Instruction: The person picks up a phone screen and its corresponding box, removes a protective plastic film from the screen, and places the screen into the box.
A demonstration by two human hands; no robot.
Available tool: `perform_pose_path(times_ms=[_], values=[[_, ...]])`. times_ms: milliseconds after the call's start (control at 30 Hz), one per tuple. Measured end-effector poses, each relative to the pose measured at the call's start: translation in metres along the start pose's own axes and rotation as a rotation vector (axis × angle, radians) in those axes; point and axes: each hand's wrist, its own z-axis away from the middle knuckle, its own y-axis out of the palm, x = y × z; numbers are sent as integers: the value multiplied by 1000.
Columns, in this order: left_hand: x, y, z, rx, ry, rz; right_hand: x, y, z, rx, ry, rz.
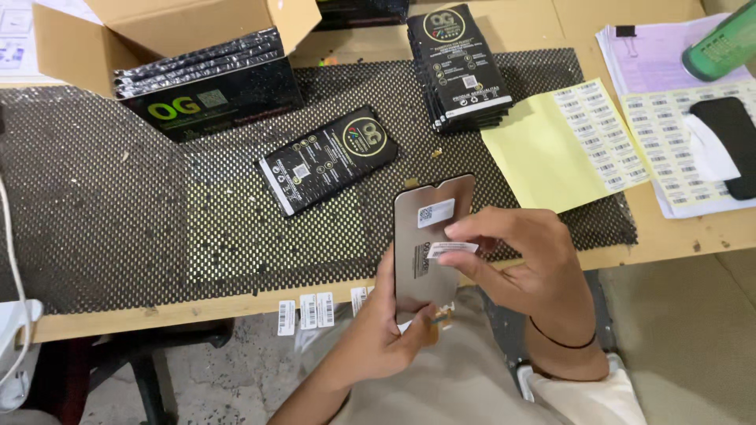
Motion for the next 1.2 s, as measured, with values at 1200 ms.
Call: perform_pose_path(times_ms=[1200], values=[[-97,-47,-35,183,101,-65,-32,-28,-78,270,334,-489]])
